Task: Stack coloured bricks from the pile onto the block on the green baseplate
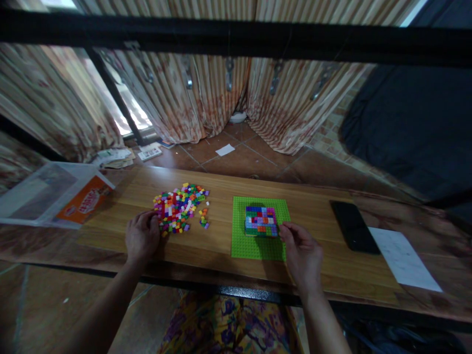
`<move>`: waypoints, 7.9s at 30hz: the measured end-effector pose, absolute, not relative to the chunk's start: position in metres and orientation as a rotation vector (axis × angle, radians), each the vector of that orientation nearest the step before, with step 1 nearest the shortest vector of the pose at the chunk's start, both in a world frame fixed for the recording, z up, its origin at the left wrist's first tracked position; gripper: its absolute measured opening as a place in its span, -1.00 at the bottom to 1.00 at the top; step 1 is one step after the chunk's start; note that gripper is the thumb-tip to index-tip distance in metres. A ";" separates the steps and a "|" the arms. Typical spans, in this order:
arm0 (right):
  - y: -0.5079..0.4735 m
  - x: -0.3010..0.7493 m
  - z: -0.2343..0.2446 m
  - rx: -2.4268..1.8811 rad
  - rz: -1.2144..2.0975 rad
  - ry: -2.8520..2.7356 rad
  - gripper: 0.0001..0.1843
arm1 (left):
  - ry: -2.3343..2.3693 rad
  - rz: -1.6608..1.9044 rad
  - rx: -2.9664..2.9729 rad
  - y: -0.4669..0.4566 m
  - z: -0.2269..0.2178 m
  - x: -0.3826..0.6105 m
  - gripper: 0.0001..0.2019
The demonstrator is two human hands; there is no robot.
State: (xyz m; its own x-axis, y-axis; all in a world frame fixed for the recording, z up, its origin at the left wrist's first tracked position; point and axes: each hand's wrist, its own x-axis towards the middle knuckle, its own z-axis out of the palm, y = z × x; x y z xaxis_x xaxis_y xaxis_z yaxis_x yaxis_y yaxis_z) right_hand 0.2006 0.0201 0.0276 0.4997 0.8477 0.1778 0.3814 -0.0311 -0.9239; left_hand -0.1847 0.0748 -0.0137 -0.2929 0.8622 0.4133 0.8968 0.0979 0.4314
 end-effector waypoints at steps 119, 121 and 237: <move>0.068 0.045 0.002 -1.527 0.427 -1.994 -0.72 | -2.340 -0.980 -1.814 0.072 -0.012 -0.181 -0.72; 0.071 0.042 0.005 -1.539 0.423 -2.021 -0.75 | -2.336 -0.978 -1.810 0.072 -0.013 -0.181 -0.72; 0.042 0.066 0.001 -1.416 0.229 -2.040 -0.72 | -2.309 -0.982 -1.834 0.072 -0.012 -0.181 -0.75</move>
